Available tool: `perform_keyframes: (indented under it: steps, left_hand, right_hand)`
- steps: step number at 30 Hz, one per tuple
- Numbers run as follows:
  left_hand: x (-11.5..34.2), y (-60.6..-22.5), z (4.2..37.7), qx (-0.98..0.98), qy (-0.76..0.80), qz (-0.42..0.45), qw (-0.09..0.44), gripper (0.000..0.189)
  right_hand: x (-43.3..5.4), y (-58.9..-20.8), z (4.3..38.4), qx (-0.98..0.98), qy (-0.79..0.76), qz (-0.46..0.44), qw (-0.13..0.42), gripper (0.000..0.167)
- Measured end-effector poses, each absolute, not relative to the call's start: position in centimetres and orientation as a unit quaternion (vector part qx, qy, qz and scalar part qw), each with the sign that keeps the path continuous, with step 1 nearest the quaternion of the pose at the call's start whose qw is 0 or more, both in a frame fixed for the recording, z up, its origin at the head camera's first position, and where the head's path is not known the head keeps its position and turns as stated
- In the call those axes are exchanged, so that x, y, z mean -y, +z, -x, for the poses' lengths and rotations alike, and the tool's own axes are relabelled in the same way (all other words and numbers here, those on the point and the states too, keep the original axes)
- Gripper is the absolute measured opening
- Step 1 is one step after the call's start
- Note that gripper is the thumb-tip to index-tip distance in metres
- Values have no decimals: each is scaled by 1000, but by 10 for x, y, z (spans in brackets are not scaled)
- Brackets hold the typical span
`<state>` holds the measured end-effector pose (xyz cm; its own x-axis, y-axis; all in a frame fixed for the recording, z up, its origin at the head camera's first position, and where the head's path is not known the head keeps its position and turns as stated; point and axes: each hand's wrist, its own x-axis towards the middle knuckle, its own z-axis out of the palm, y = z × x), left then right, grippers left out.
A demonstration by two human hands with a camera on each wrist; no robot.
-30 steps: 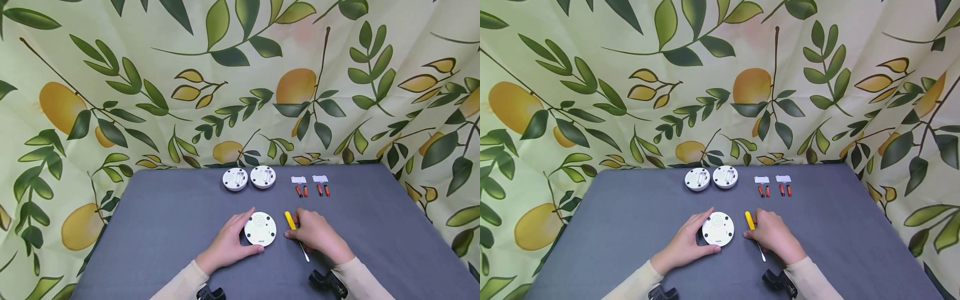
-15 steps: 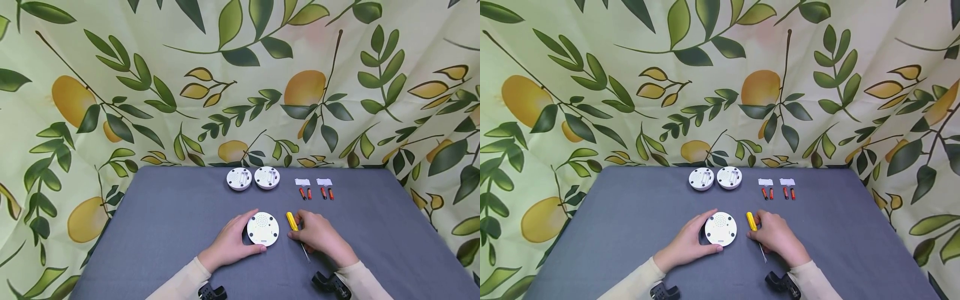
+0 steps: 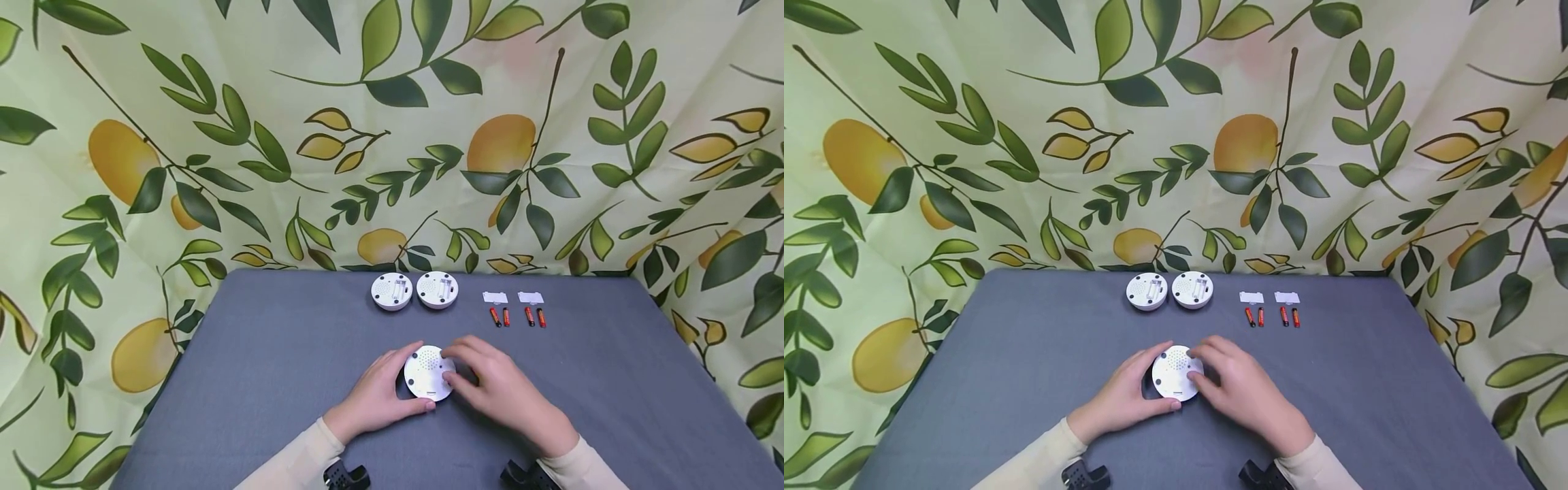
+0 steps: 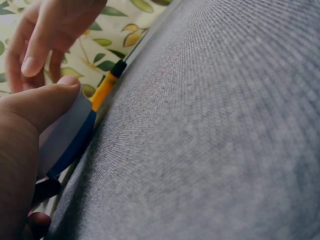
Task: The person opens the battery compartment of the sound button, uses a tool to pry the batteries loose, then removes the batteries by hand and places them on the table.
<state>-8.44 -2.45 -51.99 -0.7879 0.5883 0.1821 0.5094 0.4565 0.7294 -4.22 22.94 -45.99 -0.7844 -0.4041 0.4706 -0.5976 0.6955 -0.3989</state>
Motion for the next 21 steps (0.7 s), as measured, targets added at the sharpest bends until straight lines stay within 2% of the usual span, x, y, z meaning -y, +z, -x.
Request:
perform_keyframes:
  steps: [2,5,13,21]
  left_hand:
    - [25,-521,85,-852,409,-325,46,98]
    - [24,-521,85,-852,409,-324,46,98]
    - [24,-520,86,-854,400,-328,54,99]
    - [25,-520,86,-853,399,-335,43,97]
  right_hand:
    - [-223,-465,41,884,241,-344,205,33]
    - [-216,-471,39,873,192,-386,226,31]
    - [-208,-477,36,865,107,-406,275,21]
    - [-203,-474,35,864,85,-413,275,21]
